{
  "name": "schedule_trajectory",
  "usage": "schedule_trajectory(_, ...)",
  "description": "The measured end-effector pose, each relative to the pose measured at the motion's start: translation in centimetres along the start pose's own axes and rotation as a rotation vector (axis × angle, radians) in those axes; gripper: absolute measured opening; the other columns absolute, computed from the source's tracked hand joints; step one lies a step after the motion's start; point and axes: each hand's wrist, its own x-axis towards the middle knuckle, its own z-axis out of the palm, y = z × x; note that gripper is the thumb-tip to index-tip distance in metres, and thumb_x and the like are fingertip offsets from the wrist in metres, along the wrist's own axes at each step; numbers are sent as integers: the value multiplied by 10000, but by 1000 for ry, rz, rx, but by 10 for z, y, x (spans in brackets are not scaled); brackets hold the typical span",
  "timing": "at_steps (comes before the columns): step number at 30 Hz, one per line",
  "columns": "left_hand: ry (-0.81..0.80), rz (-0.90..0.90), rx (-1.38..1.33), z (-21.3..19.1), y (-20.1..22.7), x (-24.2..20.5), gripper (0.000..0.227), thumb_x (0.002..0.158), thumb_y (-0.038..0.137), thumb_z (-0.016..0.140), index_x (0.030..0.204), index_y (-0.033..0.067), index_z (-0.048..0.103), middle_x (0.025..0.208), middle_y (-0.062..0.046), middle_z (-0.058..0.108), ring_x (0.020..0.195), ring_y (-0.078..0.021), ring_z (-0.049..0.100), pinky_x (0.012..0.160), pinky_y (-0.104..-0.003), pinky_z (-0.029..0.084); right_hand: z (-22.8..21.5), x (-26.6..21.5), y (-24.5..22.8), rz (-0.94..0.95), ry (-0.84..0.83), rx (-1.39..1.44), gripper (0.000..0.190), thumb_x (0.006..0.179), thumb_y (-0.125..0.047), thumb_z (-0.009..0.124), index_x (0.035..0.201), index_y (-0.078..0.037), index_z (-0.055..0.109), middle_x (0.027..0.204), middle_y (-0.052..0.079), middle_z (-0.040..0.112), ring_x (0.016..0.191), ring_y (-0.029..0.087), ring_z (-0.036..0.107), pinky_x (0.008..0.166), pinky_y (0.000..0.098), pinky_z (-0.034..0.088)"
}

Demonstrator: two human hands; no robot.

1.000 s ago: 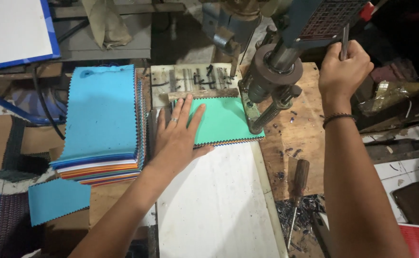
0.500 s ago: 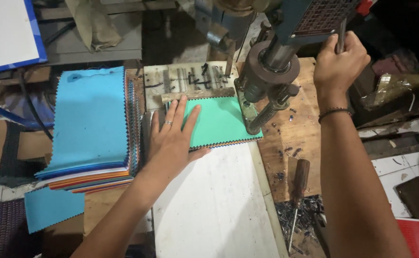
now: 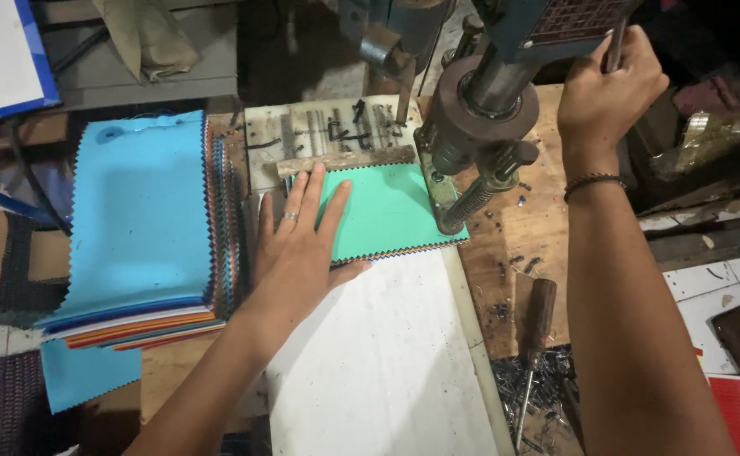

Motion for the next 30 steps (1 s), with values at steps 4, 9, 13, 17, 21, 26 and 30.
schedule_trajectory(4, 9, 8, 14, 6, -1, -1, 1059, 854, 799, 565, 1642, 164, 252, 1727, -160, 81, 1576, -318, 153, 1201, -602, 155, 6, 0, 4, -19, 34, 23, 535, 1212, -186, 603, 765, -76, 333, 665, 29, 292, 592, 108, 229, 572, 375, 184)
schedule_trajectory(9, 55, 6, 112, 6, -1, -2, 1066, 847, 854, 498, 1646, 183, 283, 1730, -147, 131, 1573, -289, 225, 1220, -566, 200, 12, 3, 7, -102, 102, 117, 444, 1031, 76, 558, 761, -69, 237, 706, 25, 218, 717, 125, 180, 648, 424, 147)
schedule_trajectory(13, 49, -3, 108, 3, 0, -2, 1070, 835, 860, 511, 1641, 189, 297, 1729, -145, 139, 1570, -289, 234, 1216, -562, 208, 16, 4, 3, -131, 109, 178, 437, 1073, 22, 575, 761, -59, 281, 722, 28, 212, 756, 133, 159, 680, 438, 147)
schedule_trajectory(17, 56, 14, 86, 2, -1, -2, 1064, 848, 843, 531, 1640, 171, 302, 1726, -160, 132, 1584, -296, 195, 1220, -571, 209, 16, 6, -7, -228, 87, 194, 261, 1084, -69, 578, 845, 11, 508, 755, 44, 408, 810, 129, 307, 628, 423, 242)
schedule_trajectory(21, 88, 12, 171, 2, 1, -2, 1068, 845, 886, 475, 1639, 186, 336, 1721, -158, 178, 1579, -277, 244, 1229, -553, 240, 24, 9, -8, -244, 92, 339, 312, 1126, -125, 681, 878, 8, 548, 811, 43, 484, 857, 121, 357, 655, 409, 290)
schedule_trajectory(26, 61, 2, 160, 9, 0, -1, 1098, 827, 887, 506, 1647, 191, 282, 1727, -148, 135, 1576, -284, 223, 1200, -564, 253, 18, 7, -9, -126, 89, 166, 156, 908, -56, 621, 831, -33, 487, 780, 5, 359, 875, 154, 304, 620, 403, 250)
schedule_trajectory(30, 95, 18, 156, 6, 0, -3, 1091, 822, 869, 551, 1636, 183, 309, 1712, -163, 185, 1559, -305, 265, 1153, -616, 318, -7, 4, 5, -119, -22, -328, 337, 1062, -73, 637, 793, -56, 435, 668, 168, 535, 614, 445, 548, 574, 515, 317)
